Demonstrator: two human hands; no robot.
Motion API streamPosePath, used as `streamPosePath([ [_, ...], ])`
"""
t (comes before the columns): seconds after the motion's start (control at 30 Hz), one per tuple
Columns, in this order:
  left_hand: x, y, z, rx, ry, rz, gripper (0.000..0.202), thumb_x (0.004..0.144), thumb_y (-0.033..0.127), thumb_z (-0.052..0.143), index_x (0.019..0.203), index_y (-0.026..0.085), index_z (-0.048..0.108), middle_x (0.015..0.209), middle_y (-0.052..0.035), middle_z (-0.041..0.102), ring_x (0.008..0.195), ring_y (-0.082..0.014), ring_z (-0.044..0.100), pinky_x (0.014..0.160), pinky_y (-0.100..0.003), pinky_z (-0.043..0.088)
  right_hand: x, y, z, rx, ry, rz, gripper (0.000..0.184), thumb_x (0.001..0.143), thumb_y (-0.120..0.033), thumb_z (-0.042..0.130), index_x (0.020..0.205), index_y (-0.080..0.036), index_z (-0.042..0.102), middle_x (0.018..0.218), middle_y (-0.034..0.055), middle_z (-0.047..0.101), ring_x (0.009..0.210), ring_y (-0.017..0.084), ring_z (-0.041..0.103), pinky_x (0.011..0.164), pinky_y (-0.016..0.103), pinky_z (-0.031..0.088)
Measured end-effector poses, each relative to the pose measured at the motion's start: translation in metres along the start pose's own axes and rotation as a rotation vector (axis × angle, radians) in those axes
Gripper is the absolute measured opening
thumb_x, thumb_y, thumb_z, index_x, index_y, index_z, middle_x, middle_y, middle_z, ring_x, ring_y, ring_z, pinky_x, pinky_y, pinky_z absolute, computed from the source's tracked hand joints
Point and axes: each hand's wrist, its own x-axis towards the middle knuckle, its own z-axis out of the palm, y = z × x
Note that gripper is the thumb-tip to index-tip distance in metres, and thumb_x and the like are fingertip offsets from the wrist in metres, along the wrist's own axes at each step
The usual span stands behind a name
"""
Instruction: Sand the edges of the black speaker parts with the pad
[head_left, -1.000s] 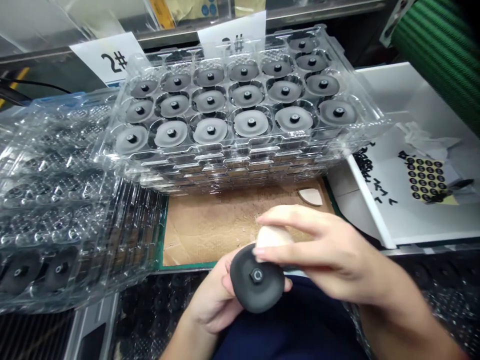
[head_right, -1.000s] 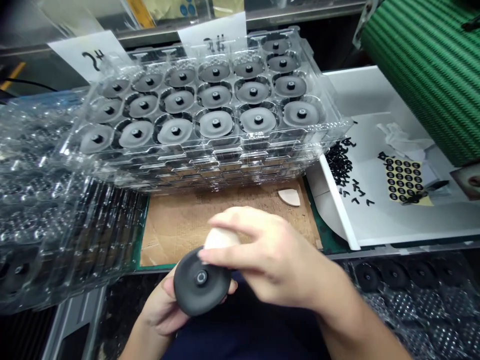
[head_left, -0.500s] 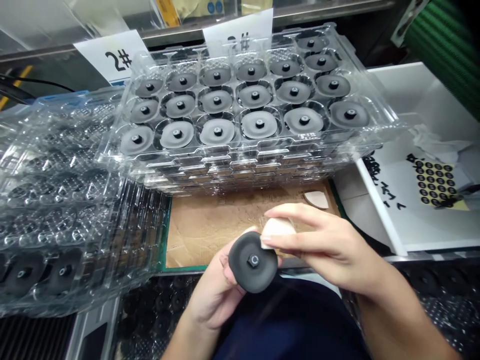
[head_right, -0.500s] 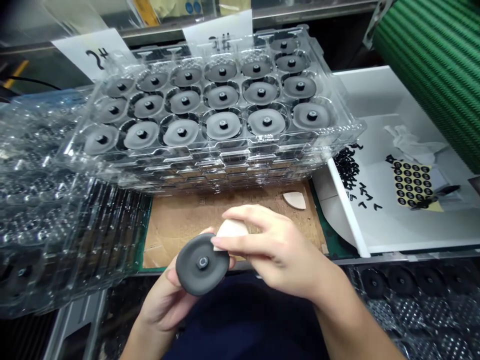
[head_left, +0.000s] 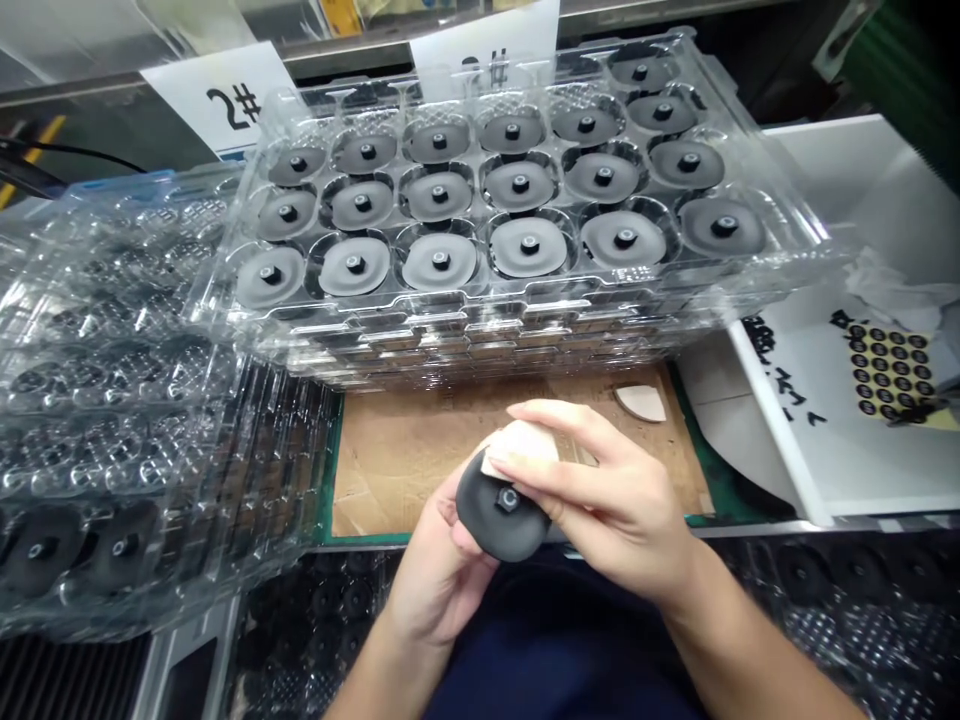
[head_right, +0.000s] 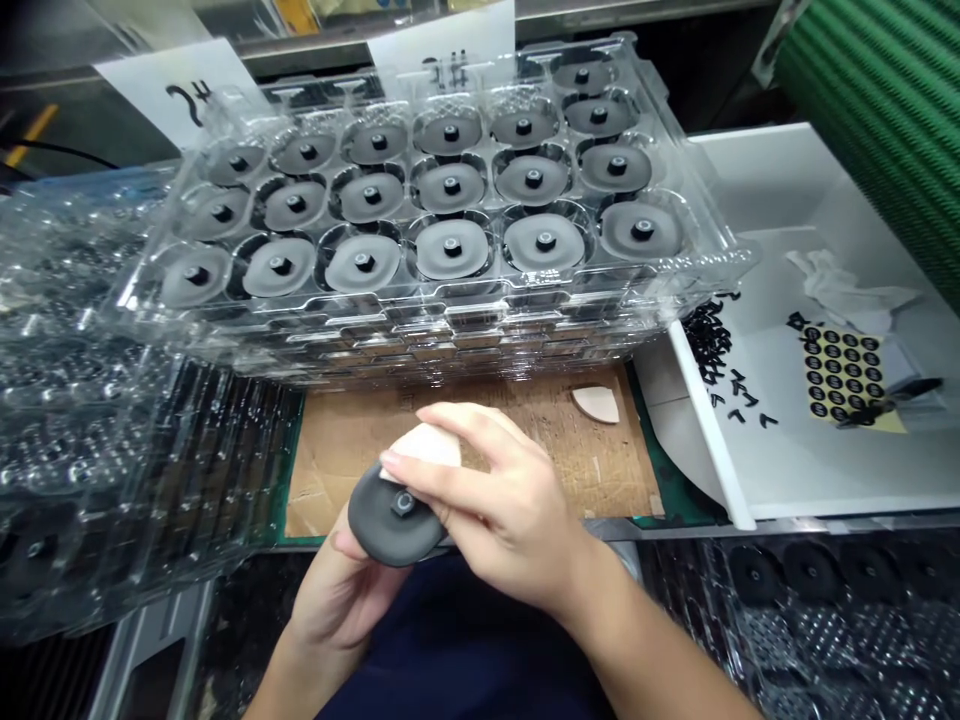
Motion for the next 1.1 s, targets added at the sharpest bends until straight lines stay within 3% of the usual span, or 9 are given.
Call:
streamPosePath([
  [0.13, -0.003, 0.000, -0.004, 0.027, 0.105, 0.021, 0.051, 0.060, 0.030, 0.083, 0.108, 0.030, 0.069, 0.109, -0.0011, 0.072, 0.100, -0.0170, 0.064, 0.086, -0.021, 0.048, -0.006, -0.002, 0.002, -0.071, -0.048, 0.126, 0.029, 0.087, -0.010, 0.053, 0.106, -0.023, 0.070, 0.115, 0.0104, 0.061, 0.103, 0.020, 0.059, 0.084, 0.034, 0.054],
  [0.33, -0.003, 0.002, -0.002, 0.092, 0.144, 0.054, 0.065, 0.055, 0.030, 0.085, 0.116, 0.026, 0.064, 0.110, -0.0046, 0.070, 0.098, -0.0219, 0.064, 0.083, -0.026, 0.050, -0.004, 0.002, 0.005, 0.033, 0.052, 0.073, 0.024, 0.086, -0.013, 0.057, 0.103, -0.021, 0.072, 0.115, 0.0117, 0.060, 0.105, 0.020, 0.058, 0.087, 0.035, 0.051],
  [0.47, -0.005, 0.008, -0.006, 0.053, 0.124, 0.160, 0.058, 0.057, 0.037, 0.083, 0.111, 0.031, 0.065, 0.120, -0.0041, 0.067, 0.104, -0.0227, 0.064, 0.089, -0.028, 0.050, -0.030, 0.016, 0.009, 0.355, -0.081, 0.408, 0.018, 0.085, -0.025, 0.062, 0.099, -0.025, 0.073, 0.102, 0.0064, 0.065, 0.094, 0.018, 0.063, 0.082, 0.030, 0.052],
  [0.57, -0.004, 0.007, -0.010, 0.038, 0.137, 0.249, 0.054, 0.062, 0.037, 0.079, 0.113, 0.029, 0.063, 0.123, -0.0051, 0.065, 0.106, -0.0234, 0.063, 0.094, -0.031, 0.048, -0.058, 0.031, 0.023, 0.483, -0.134, 0.740, 0.030, 0.089, -0.041, 0.053, 0.089, -0.018, 0.071, 0.072, 0.0032, 0.066, 0.059, 0.014, 0.063, 0.057, 0.025, 0.053],
  [0.63, -0.002, 0.005, -0.010, 0.032, 0.154, 0.282, 0.054, 0.064, 0.037, 0.078, 0.115, 0.027, 0.062, 0.124, -0.0055, 0.064, 0.108, -0.0234, 0.063, 0.097, -0.030, 0.046, -0.072, 0.040, 0.035, 0.467, -0.104, 0.849, 0.038, 0.091, -0.045, 0.046, 0.081, -0.015, 0.067, 0.055, -0.0014, 0.057, 0.040, 0.011, 0.052, 0.040, 0.021, 0.044],
  [0.7, -0.001, 0.003, -0.010, 0.015, 0.165, 0.278, 0.053, 0.065, 0.037, 0.077, 0.115, 0.026, 0.062, 0.124, -0.0050, 0.064, 0.109, -0.0235, 0.062, 0.099, -0.031, 0.045, -0.079, 0.045, 0.044, 0.448, -0.070, 0.873, 0.037, 0.089, -0.047, 0.049, 0.076, -0.015, 0.063, 0.052, -0.0024, 0.055, 0.040, 0.011, 0.051, 0.036, 0.020, 0.040],
  [0.83, -0.002, 0.000, -0.008, -0.014, 0.150, 0.250, 0.053, 0.065, 0.036, 0.078, 0.115, 0.027, 0.062, 0.122, -0.0044, 0.065, 0.110, -0.0238, 0.062, 0.098, -0.031, 0.046, -0.065, 0.042, 0.040, 0.431, -0.006, 0.869, 0.034, 0.084, -0.049, 0.055, 0.084, -0.016, 0.062, 0.069, 0.0017, 0.064, 0.057, 0.013, 0.061, 0.047, 0.021, 0.047],
  [0.93, -0.004, -0.002, -0.007, 0.003, 0.140, 0.244, 0.054, 0.066, 0.036, 0.077, 0.116, 0.027, 0.061, 0.124, -0.0057, 0.064, 0.112, -0.0240, 0.061, 0.099, -0.032, 0.046, -0.039, 0.022, 0.027, 0.433, 0.035, 0.824, 0.028, 0.087, -0.042, 0.054, 0.099, -0.018, 0.061, 0.083, 0.0033, 0.067, 0.069, 0.015, 0.064, 0.055, 0.022, 0.051],
  [1.1, -0.008, -0.007, -0.006, 0.045, 0.168, 0.136, 0.054, 0.070, 0.034, 0.075, 0.121, 0.027, 0.058, 0.125, -0.0067, 0.063, 0.108, -0.0223, 0.061, 0.087, -0.027, 0.051, 0.003, -0.026, 0.016, 0.273, 0.065, 0.268, 0.020, 0.090, -0.017, 0.049, 0.106, -0.019, 0.061, 0.095, 0.0059, 0.067, 0.086, 0.016, 0.063, 0.076, 0.027, 0.052],
])
